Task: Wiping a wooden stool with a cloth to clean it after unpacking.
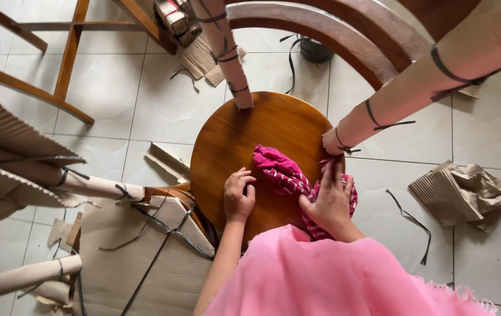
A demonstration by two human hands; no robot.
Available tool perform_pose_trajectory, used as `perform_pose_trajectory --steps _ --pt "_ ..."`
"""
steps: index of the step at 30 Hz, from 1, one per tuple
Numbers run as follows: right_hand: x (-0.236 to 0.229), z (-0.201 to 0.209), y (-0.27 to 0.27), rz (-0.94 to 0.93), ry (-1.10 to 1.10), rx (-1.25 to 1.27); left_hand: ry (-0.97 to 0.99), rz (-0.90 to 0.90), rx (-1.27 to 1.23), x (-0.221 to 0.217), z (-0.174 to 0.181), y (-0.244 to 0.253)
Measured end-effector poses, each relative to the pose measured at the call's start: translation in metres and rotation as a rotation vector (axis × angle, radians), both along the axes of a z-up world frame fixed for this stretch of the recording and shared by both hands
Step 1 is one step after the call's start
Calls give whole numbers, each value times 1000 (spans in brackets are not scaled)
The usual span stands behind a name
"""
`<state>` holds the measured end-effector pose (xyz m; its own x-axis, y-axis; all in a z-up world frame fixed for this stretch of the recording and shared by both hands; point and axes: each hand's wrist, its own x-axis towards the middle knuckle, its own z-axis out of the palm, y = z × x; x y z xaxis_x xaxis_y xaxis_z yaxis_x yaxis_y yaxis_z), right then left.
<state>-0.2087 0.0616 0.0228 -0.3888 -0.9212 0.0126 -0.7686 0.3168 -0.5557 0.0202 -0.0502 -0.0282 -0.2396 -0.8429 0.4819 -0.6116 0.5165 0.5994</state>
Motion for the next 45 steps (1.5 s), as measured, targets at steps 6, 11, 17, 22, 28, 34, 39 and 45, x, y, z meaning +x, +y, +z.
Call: perform_pose_trajectory --steps 6,11,17,22,28,34,39,45 --pt "37 -24 -4 451 192 -66 297 63 53 10 29 56" --pt "76 -9 -74 556 170 68 447 169 98 31 38 104" --pt "153 -1 -142 784 289 117 530 249 48 45 65 132" --pt "188 1 -144 1188 305 -65 593 277 74 47 78 149" --pt "163 -7 -63 1403 206 -199 599 259 -39 54 74 158" --pt "109 -6 -9 1320 18 -149 619 192 -78 46 62 161" --pt "73 -16 30 1195 96 -142 561 33 -129 33 37 173" --pt "52 -49 80 986 324 -520 590 -68 -173 20 -27 211"
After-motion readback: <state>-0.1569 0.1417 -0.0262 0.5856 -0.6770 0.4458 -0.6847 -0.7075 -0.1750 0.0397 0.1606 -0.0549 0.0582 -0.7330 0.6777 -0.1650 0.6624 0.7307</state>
